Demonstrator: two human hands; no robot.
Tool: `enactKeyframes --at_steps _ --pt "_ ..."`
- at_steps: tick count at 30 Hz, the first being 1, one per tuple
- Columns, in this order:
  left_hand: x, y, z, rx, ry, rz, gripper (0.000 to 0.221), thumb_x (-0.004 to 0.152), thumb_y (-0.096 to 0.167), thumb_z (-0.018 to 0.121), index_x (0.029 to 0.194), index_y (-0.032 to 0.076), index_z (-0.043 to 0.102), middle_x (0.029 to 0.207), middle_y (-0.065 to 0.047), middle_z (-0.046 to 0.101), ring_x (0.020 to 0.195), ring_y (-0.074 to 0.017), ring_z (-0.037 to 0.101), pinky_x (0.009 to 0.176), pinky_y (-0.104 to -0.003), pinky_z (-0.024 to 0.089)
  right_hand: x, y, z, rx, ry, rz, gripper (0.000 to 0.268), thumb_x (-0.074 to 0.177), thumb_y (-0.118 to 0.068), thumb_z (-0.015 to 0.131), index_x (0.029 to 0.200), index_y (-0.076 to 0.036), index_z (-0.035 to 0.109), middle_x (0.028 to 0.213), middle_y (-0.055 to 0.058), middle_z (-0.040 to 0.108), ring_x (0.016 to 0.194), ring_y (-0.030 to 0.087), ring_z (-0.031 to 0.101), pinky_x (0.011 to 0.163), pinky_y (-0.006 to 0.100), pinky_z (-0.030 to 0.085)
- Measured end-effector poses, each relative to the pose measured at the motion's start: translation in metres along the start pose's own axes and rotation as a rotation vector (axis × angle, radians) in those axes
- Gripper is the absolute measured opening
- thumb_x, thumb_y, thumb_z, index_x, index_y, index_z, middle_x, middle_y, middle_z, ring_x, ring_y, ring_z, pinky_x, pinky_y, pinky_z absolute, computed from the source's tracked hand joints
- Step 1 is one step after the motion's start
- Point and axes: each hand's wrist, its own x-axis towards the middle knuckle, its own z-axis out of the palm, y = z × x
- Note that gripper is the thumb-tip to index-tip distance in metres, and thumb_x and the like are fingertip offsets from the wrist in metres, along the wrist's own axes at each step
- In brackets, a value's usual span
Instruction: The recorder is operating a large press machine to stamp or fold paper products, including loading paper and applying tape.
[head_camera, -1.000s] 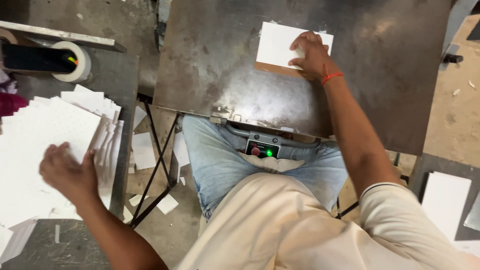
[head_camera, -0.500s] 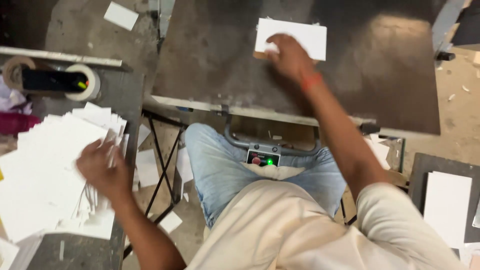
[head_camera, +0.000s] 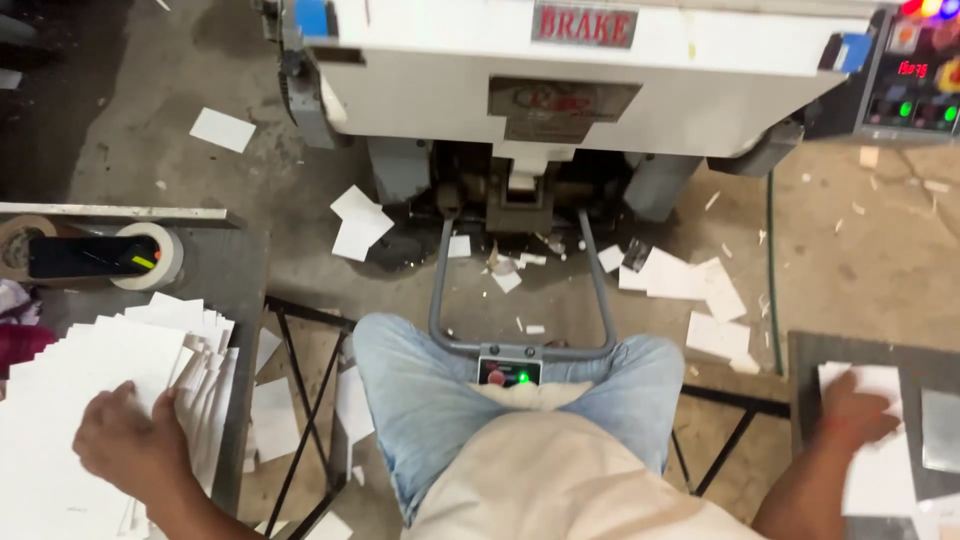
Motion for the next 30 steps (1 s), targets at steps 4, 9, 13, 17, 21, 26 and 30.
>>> enactKeyframes --at_steps 4,9,13,17,21,26,30 --pt "0.001 0.013 0.005 0.119 0.043 -0.036 0.044 0.086 0.03 0.082 0.121 0.006 0.069 0.134 -0.015 0.06 0.132 -0.0361 0.05 0.115 -0.053 0.037 -0.055 0.031 0.026 -0.1 0.102 -0.133 0.089 0.107 -0.048 0.05 0.158 0.02 0.023 0.165 0.042 0.014 0.154 0.053 0.008 0.114 0.077 0.008" --pt "-0.005 0.01 0.022 0.06 0.057 -0.068 0.047 0.087 0.028 0.074 0.127 0.005 0.065 0.14 -0.018 0.056 0.135 -0.0348 0.047 0.118 -0.05 0.034 -0.011 0.089 0.02 -0.297 0.046 -0.249 0.073 0.105 -0.048 0.059 0.133 0.019 0.053 0.14 0.039 0.048 0.135 0.051 0.041 0.106 0.065 0.03" --pt "0.001 0.029 0.01 0.22 0.018 -0.039 0.065 0.085 0.037 0.081 0.134 0.0 0.059 0.147 -0.024 0.053 0.142 -0.0393 0.045 0.122 -0.056 0.03 0.041 0.119 0.002 -0.523 -0.122 -0.418 0.072 0.082 -0.073 0.075 0.1 -0.004 0.082 0.086 0.02 0.08 0.087 0.035 0.076 0.08 0.043 0.059" --pt "-0.002 0.03 0.011 0.285 -0.016 -0.02 0.075 0.083 0.044 0.083 0.137 0.0 0.057 0.151 -0.025 0.052 0.143 -0.0396 0.044 0.121 -0.056 0.028 0.044 0.125 -0.017 -0.36 -0.083 -0.429 0.065 0.081 -0.069 0.078 0.108 -0.009 0.08 0.083 0.018 0.077 0.083 0.038 0.074 0.074 0.048 0.057" --pt "0.0 0.028 0.013 0.247 -0.017 -0.03 0.074 0.086 0.046 0.082 0.136 -0.003 0.056 0.146 -0.026 0.051 0.143 -0.0409 0.044 0.123 -0.056 0.029 -0.01 0.12 -0.013 -0.338 0.034 -0.416 0.038 0.103 -0.039 0.067 0.098 -0.003 0.08 0.084 0.021 0.075 0.082 0.037 0.072 0.079 0.043 0.057" --pt "0.005 0.04 0.022 0.224 0.094 0.09 0.06 0.093 0.045 0.083 0.126 -0.001 0.061 0.141 -0.028 0.055 0.141 -0.0441 0.045 0.12 -0.055 0.034 -0.067 0.12 0.021 -0.393 0.562 -0.585 0.016 0.084 -0.01 0.059 0.09 0.004 0.055 0.104 0.02 0.06 0.108 0.037 0.059 0.109 0.045 0.045" --pt "0.003 0.133 0.035 -0.162 0.078 0.199 0.043 0.098 0.029 0.077 0.123 -0.003 0.065 0.129 -0.025 0.063 0.136 -0.0424 0.055 0.118 -0.053 0.042 -0.067 0.138 0.052 -0.135 0.344 -0.334 0.011 0.084 0.001 0.047 0.091 0.008 0.052 0.109 0.023 0.054 0.106 0.039 0.051 0.098 0.048 0.038"
